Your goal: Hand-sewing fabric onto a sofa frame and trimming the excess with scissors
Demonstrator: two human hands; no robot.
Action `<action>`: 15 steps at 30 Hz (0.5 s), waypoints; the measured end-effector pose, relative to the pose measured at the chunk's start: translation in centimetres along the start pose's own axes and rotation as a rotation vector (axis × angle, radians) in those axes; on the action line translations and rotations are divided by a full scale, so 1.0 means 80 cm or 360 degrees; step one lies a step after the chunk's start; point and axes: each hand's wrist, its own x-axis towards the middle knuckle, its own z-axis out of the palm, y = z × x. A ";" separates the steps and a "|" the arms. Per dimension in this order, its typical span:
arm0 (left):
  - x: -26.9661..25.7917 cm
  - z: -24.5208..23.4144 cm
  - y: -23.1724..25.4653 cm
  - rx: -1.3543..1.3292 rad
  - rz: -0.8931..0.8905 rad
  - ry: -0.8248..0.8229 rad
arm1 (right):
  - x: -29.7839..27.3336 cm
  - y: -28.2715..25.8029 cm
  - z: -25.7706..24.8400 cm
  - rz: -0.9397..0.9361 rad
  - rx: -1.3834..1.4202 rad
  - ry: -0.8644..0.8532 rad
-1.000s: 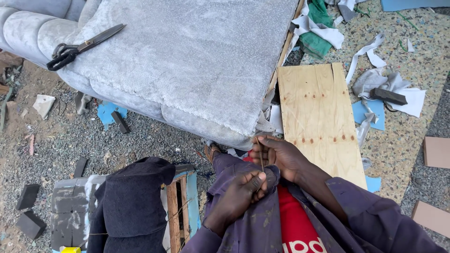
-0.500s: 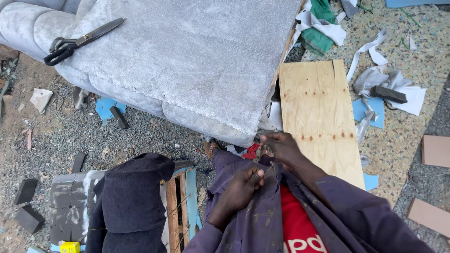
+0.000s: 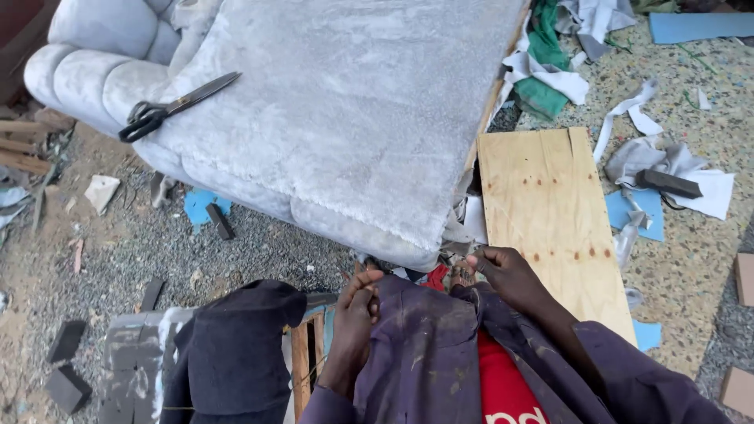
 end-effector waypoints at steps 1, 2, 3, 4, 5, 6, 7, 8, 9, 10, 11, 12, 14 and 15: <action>-0.004 0.005 0.009 0.0112 0.0087 -0.0160 | -0.007 -0.002 -0.004 -0.0005 0.0171 -0.0021; -0.009 0.009 0.016 0.0222 0.0169 -0.0319 | -0.016 -0.003 -0.007 -0.0007 0.0342 -0.0044; -0.025 0.023 0.039 0.0235 0.0163 -0.0337 | -0.022 -0.011 -0.009 0.0001 0.0352 -0.0025; -0.042 0.035 0.063 0.0661 0.0319 -0.0277 | -0.028 -0.021 -0.009 0.0033 0.0472 -0.0028; -0.059 0.046 0.086 0.1085 0.0477 -0.0211 | -0.034 -0.031 -0.009 0.0064 0.0591 -0.0031; -0.056 0.051 0.091 0.1095 0.0483 -0.0218 | -0.040 -0.046 -0.008 0.0061 0.0601 -0.0023; -0.054 0.056 0.096 0.1307 0.0595 -0.0164 | -0.046 -0.061 -0.007 -0.0187 0.0487 0.0097; -0.052 0.062 0.101 0.1515 0.0712 -0.0102 | -0.050 -0.077 -0.007 -0.0437 0.0365 0.0217; -0.049 0.066 0.101 0.1520 0.0721 -0.0103 | -0.052 -0.094 -0.007 -0.0443 0.0371 0.0224; -0.049 0.069 0.098 0.1704 0.0896 -0.0121 | -0.056 -0.110 -0.007 -0.0529 0.0326 0.0182; -0.049 0.071 0.095 0.1886 0.1072 -0.0140 | -0.060 -0.126 -0.007 -0.0614 0.0280 0.0141; -0.043 0.077 0.088 0.1888 0.1075 -0.0135 | -0.059 -0.137 -0.003 -0.0619 0.0282 0.0139; -0.032 0.088 0.074 0.1992 0.1131 -0.0177 | -0.058 -0.159 0.003 -0.0515 0.0132 -0.0096; -0.038 0.096 0.082 0.1993 0.1135 -0.0167 | -0.053 -0.156 0.009 -0.0524 0.0133 -0.0099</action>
